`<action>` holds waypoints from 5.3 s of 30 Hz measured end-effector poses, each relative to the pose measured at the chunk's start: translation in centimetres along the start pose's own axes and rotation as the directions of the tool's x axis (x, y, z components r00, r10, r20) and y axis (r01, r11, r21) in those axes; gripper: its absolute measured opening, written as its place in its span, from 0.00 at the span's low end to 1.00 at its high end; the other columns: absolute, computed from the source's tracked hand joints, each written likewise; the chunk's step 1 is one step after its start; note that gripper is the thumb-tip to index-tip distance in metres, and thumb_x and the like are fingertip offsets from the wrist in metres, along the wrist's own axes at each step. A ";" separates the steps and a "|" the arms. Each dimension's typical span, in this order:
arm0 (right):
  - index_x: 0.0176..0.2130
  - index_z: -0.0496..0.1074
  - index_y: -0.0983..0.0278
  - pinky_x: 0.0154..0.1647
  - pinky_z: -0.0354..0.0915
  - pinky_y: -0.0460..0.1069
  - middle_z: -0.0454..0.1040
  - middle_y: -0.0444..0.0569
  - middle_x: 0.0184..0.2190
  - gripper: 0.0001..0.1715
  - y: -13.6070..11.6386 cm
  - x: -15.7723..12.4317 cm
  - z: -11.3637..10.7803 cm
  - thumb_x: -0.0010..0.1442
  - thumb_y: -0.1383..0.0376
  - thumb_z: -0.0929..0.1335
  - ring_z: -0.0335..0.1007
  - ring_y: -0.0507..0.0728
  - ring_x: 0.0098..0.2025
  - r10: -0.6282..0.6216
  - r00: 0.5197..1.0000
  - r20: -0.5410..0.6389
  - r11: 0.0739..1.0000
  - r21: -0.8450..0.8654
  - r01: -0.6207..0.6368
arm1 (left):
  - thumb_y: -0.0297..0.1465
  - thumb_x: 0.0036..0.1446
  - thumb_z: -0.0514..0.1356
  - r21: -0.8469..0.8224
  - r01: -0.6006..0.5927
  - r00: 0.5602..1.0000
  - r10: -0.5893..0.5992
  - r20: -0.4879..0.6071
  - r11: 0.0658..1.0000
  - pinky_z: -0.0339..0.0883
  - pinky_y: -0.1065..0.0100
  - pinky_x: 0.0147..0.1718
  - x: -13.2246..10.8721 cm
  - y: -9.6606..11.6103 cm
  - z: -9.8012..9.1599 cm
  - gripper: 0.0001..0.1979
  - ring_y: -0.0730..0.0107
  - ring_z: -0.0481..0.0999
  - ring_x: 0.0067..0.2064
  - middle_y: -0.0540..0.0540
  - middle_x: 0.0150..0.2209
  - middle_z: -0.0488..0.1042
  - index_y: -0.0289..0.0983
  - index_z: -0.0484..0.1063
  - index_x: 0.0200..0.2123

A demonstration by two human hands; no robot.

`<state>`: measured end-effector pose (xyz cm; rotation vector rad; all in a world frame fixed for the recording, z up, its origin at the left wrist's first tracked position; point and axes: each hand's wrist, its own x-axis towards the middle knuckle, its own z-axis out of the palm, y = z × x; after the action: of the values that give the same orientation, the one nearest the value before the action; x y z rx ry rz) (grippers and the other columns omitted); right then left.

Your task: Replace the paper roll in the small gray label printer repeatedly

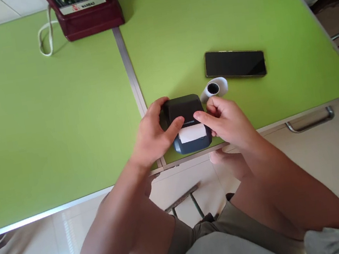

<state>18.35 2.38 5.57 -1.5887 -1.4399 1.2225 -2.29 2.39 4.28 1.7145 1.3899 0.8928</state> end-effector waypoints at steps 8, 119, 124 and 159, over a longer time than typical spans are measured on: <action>0.26 0.55 0.59 0.26 0.51 0.48 0.56 0.36 0.19 0.22 0.6 0.1 0.3 0.60 0.55 0.70 0.52 0.48 0.23 -0.188 0.981 -0.035 0.970 -0.162 0.181 | 0.51 0.67 0.55 0.129 -0.053 0.998 0.055 -0.010 0.990 0.70 0.49 0.64 -1.0 -0.7 0.3 0.35 0.49 0.73 0.66 0.34 0.67 0.70 0.37 0.62 0.69; 0.54 0.75 0.53 0.74 0.52 0.72 0.81 0.50 0.51 0.19 0.2 1.2 -2.4 0.65 0.67 0.68 0.70 0.68 0.65 -0.681 0.732 -0.015 0.363 -0.876 0.319 | 0.61 0.59 0.62 0.676 -0.239 0.955 0.296 0.032 0.697 0.69 0.49 0.62 -5.1 -2.5 2.1 0.55 0.41 0.72 0.66 0.24 0.66 0.70 0.26 0.52 0.73; 0.50 0.74 0.55 0.59 0.68 0.62 0.83 0.51 0.48 0.15 1.7 -1.4 -2.3 0.66 0.68 0.66 0.79 0.64 0.53 -0.712 0.685 -0.154 0.510 -0.784 0.354 | 0.59 0.59 0.63 0.665 -0.241 0.960 0.275 0.056 0.707 0.68 0.49 0.63 -5.2 -2.2 1.9 0.55 0.41 0.71 0.67 0.24 0.66 0.69 0.25 0.52 0.73; 0.30 0.69 0.56 0.49 0.73 0.59 0.82 0.47 0.41 0.10 -1.3 1.3 -0.5 0.65 0.65 0.68 0.79 0.60 0.45 -0.731 0.681 0.052 0.565 -0.513 0.646 | 0.60 0.62 0.61 0.681 -0.277 0.947 0.313 0.074 0.678 0.66 0.51 0.64 -5.4 -2.2 1.9 0.54 0.42 0.70 0.68 0.23 0.66 0.70 0.22 0.51 0.72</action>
<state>18.31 3.98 6.69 -1.1390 -2.0925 0.2360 -2.61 -2.83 1.07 2.5595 1.6257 0.6046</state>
